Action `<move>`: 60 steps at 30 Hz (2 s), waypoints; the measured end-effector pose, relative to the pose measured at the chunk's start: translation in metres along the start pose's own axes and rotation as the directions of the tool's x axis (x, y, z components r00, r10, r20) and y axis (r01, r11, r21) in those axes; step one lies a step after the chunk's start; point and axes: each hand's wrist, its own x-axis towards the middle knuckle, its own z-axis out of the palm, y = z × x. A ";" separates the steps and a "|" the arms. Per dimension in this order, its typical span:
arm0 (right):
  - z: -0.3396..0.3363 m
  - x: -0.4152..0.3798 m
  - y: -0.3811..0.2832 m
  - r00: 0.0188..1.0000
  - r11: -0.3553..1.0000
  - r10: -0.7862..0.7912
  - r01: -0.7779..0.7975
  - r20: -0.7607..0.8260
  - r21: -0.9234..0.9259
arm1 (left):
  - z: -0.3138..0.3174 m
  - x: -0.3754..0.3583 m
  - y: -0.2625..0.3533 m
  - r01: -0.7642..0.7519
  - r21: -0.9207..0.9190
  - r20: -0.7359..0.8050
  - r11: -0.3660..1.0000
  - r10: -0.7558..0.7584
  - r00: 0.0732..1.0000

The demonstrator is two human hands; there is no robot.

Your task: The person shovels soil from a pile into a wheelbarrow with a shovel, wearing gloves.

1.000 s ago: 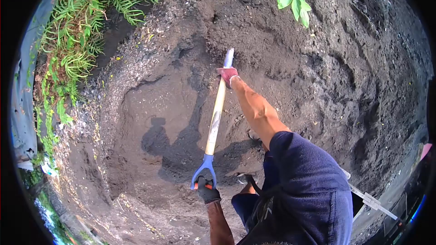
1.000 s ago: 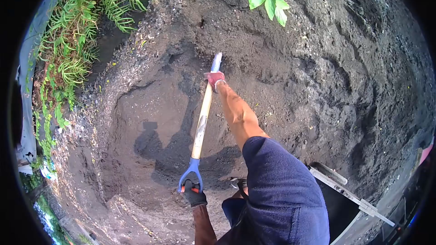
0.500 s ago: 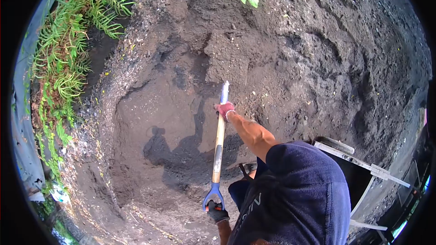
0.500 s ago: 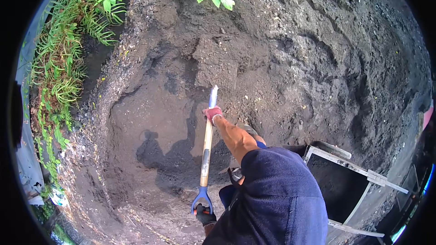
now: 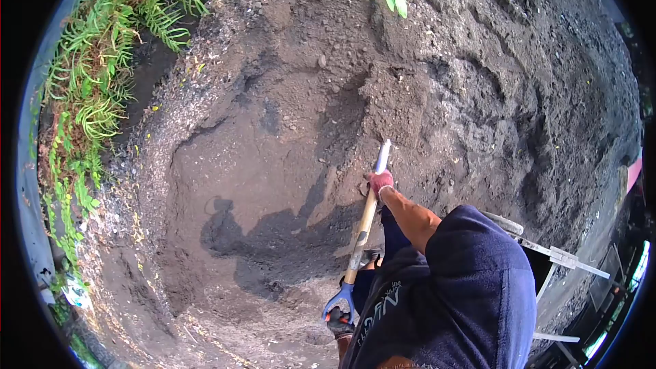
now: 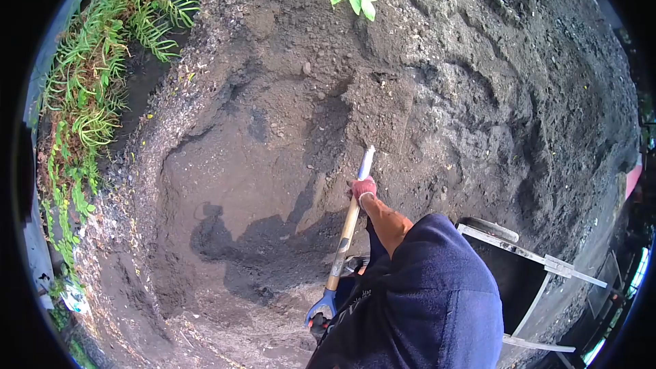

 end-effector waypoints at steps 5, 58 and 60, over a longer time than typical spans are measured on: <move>-0.016 -0.004 -0.089 0.994 0.990 0.052 -0.065 0.101 0.127 | 0.037 0.005 0.004 0.026 -0.055 0.084 0.998 -0.021 0.996; -0.019 0.055 -0.291 0.891 0.797 -0.453 0.402 0.006 0.450 | 0.150 0.037 0.075 -0.102 -0.189 0.010 0.977 0.105 0.994; 0.061 -0.156 -0.361 0.423 0.793 -0.571 0.506 0.703 0.340 | 0.146 0.049 0.059 -0.114 -0.150 0.040 0.982 0.121 0.992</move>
